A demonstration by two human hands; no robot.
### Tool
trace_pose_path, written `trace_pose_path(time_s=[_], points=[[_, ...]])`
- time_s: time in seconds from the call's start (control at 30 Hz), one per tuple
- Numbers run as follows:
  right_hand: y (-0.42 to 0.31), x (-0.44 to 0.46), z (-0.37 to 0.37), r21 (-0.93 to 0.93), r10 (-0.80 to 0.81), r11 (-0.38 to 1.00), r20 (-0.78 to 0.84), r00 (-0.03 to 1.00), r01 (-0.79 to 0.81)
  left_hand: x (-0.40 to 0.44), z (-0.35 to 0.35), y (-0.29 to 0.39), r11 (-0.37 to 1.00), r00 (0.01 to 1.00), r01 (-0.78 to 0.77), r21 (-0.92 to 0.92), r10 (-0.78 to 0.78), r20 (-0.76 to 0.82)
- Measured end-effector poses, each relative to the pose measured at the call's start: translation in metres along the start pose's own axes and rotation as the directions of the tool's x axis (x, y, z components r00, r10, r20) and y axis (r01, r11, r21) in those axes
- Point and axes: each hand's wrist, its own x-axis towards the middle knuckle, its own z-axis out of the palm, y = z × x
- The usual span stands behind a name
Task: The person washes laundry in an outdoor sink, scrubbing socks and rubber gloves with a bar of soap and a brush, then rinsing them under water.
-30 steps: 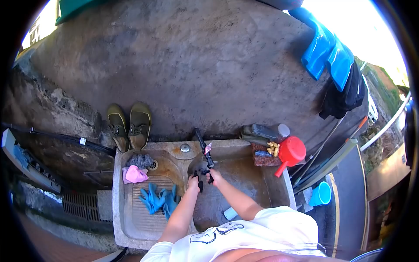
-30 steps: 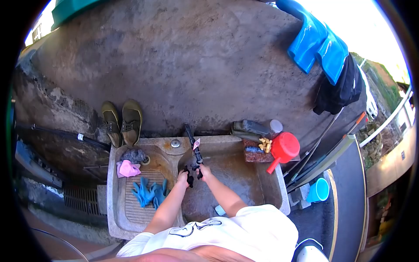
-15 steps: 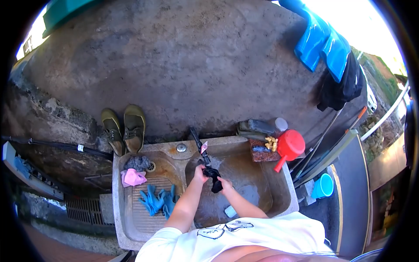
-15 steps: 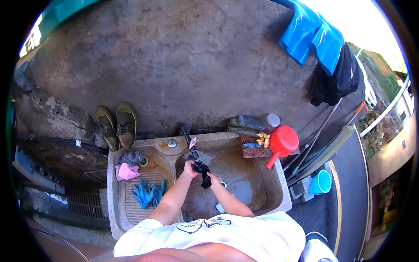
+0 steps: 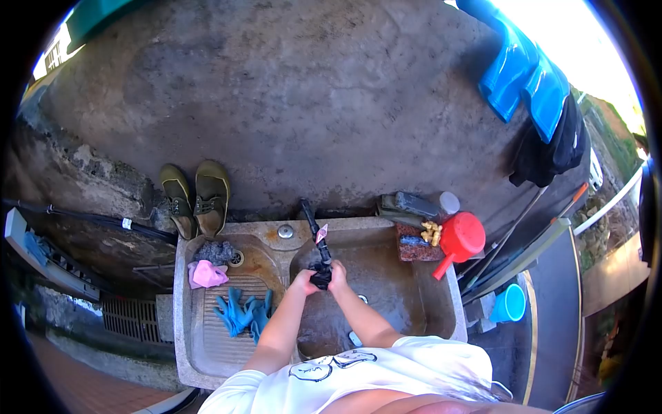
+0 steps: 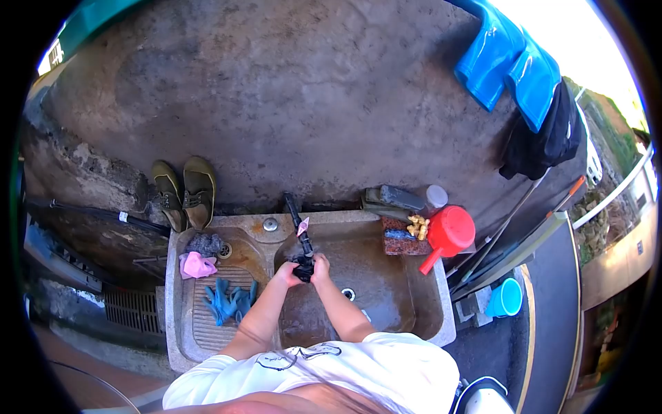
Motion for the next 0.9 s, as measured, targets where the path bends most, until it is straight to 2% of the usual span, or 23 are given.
trace_pose_path(time_s=[0.03,0.07,0.1,0.17,0.2,0.23,0.27,0.3,0.33,0.37,0.4,0.43,0.5,0.53,0.6,0.63,0.7,0.73,0.77,0.83,0.9], points=[[-0.009,-0.013,0.006,-0.012,-0.054,0.998,0.036,0.998,0.054,-0.005,0.002,0.002,1.0,1.0,-0.004,0.027,0.003,0.01],[-0.019,-0.022,0.011,0.063,0.03,0.998,0.022,0.999,-0.032,-0.004,0.003,0.004,1.0,1.0,-0.008,0.026,0.008,0.011],[-0.027,-0.024,0.011,0.061,0.031,0.998,0.024,0.999,-0.032,0.002,0.003,0.005,0.999,0.998,-0.006,0.048,0.003,0.062],[-0.04,-0.03,0.006,-0.298,-0.028,0.953,0.116,0.993,0.062,0.013,-0.001,0.0,0.998,0.994,0.001,0.066,-0.008,0.112],[-0.042,-0.021,-0.005,-0.481,-0.075,0.848,0.303,0.95,0.221,0.02,0.0,-0.004,1.0,0.995,-0.024,0.015,0.022,0.094],[-0.049,-0.02,-0.008,-0.484,-0.078,0.846,0.304,0.95,0.224,0.025,0.003,-0.005,0.998,0.995,-0.052,-0.032,0.054,0.078],[-0.057,-0.017,-0.01,-0.756,-0.23,0.44,0.427,0.874,0.485,0.027,0.005,-0.008,0.997,0.991,-0.059,-0.054,0.065,0.114],[-0.066,-0.017,-0.011,-0.805,-0.284,-0.101,0.587,0.759,0.585,0.029,0.007,-0.011,0.997,0.991,-0.057,-0.054,0.063,0.119],[-0.084,-0.03,0.002,-0.851,-0.281,-0.116,0.523,0.805,0.513,0.031,0.009,-0.012,0.995,0.994,-0.092,-0.029,0.094,0.056],[-0.094,-0.033,0.017,-0.849,-0.283,-0.122,0.526,0.802,0.514,0.034,0.013,-0.013,0.992,0.992,-0.126,-0.003,0.126,-0.007],[-0.099,-0.034,0.032,-0.749,-0.442,-0.14,0.633,0.636,0.648,0.035,0.017,-0.015,0.992,0.992,-0.127,-0.007,0.127,-0.001],[-0.106,-0.035,0.051,-0.625,-0.579,-0.185,0.693,0.43,0.759,0.034,0.021,-0.017,0.956,0.95,-0.29,0.039,0.292,-0.111],[-0.135,-0.061,0.11,-0.366,-0.392,-0.513,0.905,0.168,0.776,0.026,0.026,-0.024,0.809,0.75,-0.56,0.181,0.587,-0.303],[-0.137,-0.055,0.125,-0.369,-0.39,-0.513,0.904,0.173,0.775,0.007,0.037,-0.026,0.793,0.716,-0.557,0.246,0.609,-0.342],[-0.135,-0.04,0.142,-0.145,0.048,-0.72,0.965,0.258,0.679,-0.009,0.039,-0.035,0.769,0.697,-0.575,0.28,0.64,-0.325],[-0.134,-0.032,0.143,-0.156,0.042,-0.717,0.963,0.265,0.679,-0.014,0.036,-0.039,0.738,0.674,-0.596,0.316,0.674,-0.303],[-0.123,-0.017,0.146,-0.026,0.264,-0.756,0.902,0.341,0.654,-0.028,0.025,-0.046,0.752,0.714,-0.535,0.386,0.646,-0.27],[-0.119,-0.014,0.143,0.028,0.205,-0.767,0.957,0.205,0.641,-0.038,0.019,-0.048,0.743,0.716,-0.523,0.418,0.649,-0.257],[-0.115,-0.011,0.14,0.007,0.189,-0.77,0.958,0.218,0.638,-0.045,0.015,-0.054,0.738,0.725,-0.505,0.448,0.644,-0.243],[-0.109,-0.017,0.143,-0.042,0.154,-0.81,0.947,0.281,0.585,-0.067,0.013,-0.059,0.796,0.786,-0.488,0.359,0.579,-0.216],[-0.106,-0.026,0.154,-0.067,0.159,-0.821,0.926,0.341,0.566,-0.076,0.007,-0.063,0.822,0.804,-0.439,0.363,0.539,-0.249]])
